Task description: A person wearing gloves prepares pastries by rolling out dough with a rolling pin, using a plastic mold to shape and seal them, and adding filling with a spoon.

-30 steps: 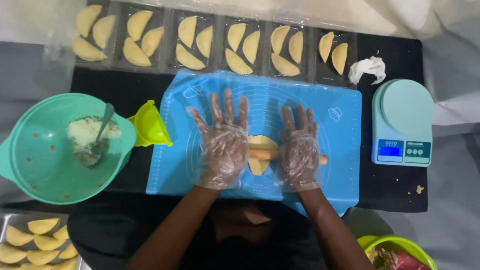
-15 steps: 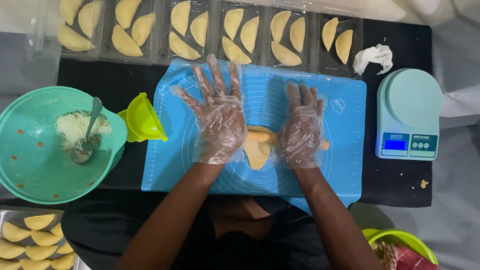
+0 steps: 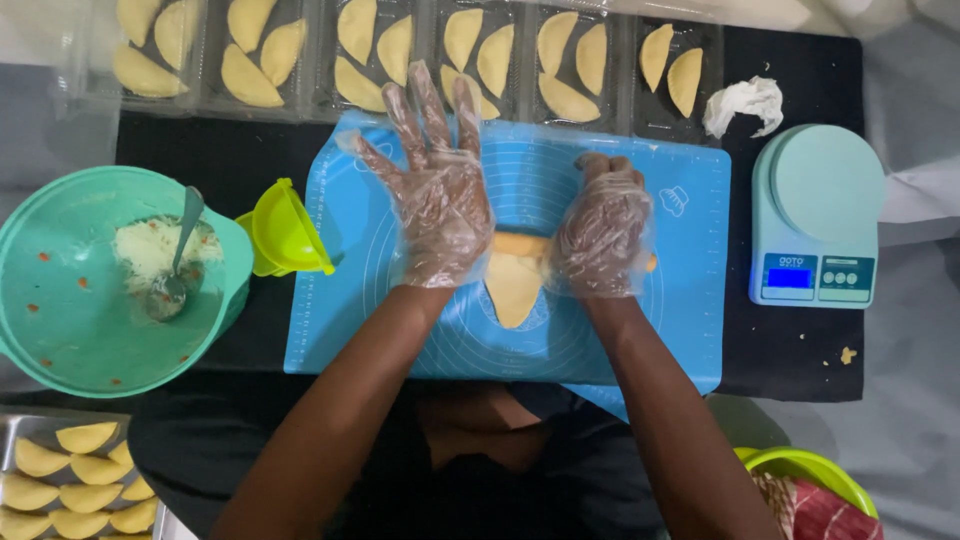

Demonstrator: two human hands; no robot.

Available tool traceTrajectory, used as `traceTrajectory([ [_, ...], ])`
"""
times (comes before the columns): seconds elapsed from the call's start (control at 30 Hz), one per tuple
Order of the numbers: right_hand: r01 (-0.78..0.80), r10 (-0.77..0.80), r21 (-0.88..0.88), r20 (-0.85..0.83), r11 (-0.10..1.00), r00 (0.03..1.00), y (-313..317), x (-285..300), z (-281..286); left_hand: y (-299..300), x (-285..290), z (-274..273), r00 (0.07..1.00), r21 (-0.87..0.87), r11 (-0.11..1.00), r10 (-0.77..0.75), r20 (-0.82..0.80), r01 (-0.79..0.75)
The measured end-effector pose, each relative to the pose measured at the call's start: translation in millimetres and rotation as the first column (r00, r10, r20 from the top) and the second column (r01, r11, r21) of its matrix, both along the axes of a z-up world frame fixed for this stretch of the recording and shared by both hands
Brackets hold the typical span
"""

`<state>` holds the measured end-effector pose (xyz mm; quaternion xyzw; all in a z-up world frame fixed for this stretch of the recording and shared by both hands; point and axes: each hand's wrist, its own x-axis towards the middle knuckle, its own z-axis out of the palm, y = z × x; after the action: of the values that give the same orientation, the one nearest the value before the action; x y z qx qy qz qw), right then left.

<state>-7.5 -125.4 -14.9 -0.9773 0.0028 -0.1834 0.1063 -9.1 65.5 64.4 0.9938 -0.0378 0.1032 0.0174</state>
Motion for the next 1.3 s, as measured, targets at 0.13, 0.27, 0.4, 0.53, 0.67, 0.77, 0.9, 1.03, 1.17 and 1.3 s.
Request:
traceTrajectory([
  [0.13, -0.266, -0.188, 0.955, 0.288, 0.133, 0.939, -32.7, 69.6, -115.2, -1.8, 4.3, 0.5, 0.997, 0.145, 0.986, 0.075, 0.030, -0.079],
  [0.27, -0.004, -0.010, 0.102, 0.139, 0.995, 0.990, -9.9, 24.4, -31.0, -3.6, 13.4, -9.1, 0.990, 0.181, 0.975, 0.115, 0.086, -0.129],
  [0.4, -0.014, -0.052, 0.216, 0.298, 0.976, 0.953, 16.0, 5.0, 24.6, 0.8, 23.2, -20.5, 0.984, 0.222, 0.966, 0.103, 0.143, -0.133],
  [0.53, -0.291, 0.125, 0.387, 0.401, 0.875, 0.908, 18.7, -28.7, 64.5, 5.9, 28.9, -17.9, 0.985, 0.298, 0.948, 0.069, 0.160, -0.115],
  [0.67, -0.257, 0.239, 0.118, 0.152, 0.959, 0.959, -6.8, -54.8, 42.9, 10.5, 18.5, 16.2, 0.984, 0.133, 0.991, 0.010, -0.179, 0.014],
  [0.77, -0.306, 0.305, -0.086, -0.024, 0.948, 0.952, -10.4, -59.3, 37.8, 5.8, 11.0, 12.1, 0.991, 0.226, 0.972, -0.030, -0.130, 0.059],
  [0.9, -0.336, 0.334, -0.113, -0.035, 0.935, 0.942, -12.5, -60.1, 33.1, 5.5, 2.6, 15.0, 0.944, 0.170, 0.939, -0.267, -0.192, 0.300],
  [1.03, -0.177, 0.180, 0.033, -0.172, 0.984, 0.969, -1.8, -70.5, 33.7, 5.7, -5.3, 11.4, 0.882, -0.033, 0.953, -0.292, -0.370, 0.301],
  [1.17, -0.090, 0.107, 0.070, -0.279, 0.993, 0.954, 22.0, -86.8, 49.0, 14.3, -13.3, 12.6, 0.857, -0.076, 0.966, -0.255, -0.447, 0.248],
  [1.3, -0.117, 0.049, -0.213, -0.300, 0.970, 0.953, 29.7, -102.8, 32.1, 27.8, -22.3, -6.6, 0.857, -0.080, 0.944, -0.324, -0.400, 0.319],
])
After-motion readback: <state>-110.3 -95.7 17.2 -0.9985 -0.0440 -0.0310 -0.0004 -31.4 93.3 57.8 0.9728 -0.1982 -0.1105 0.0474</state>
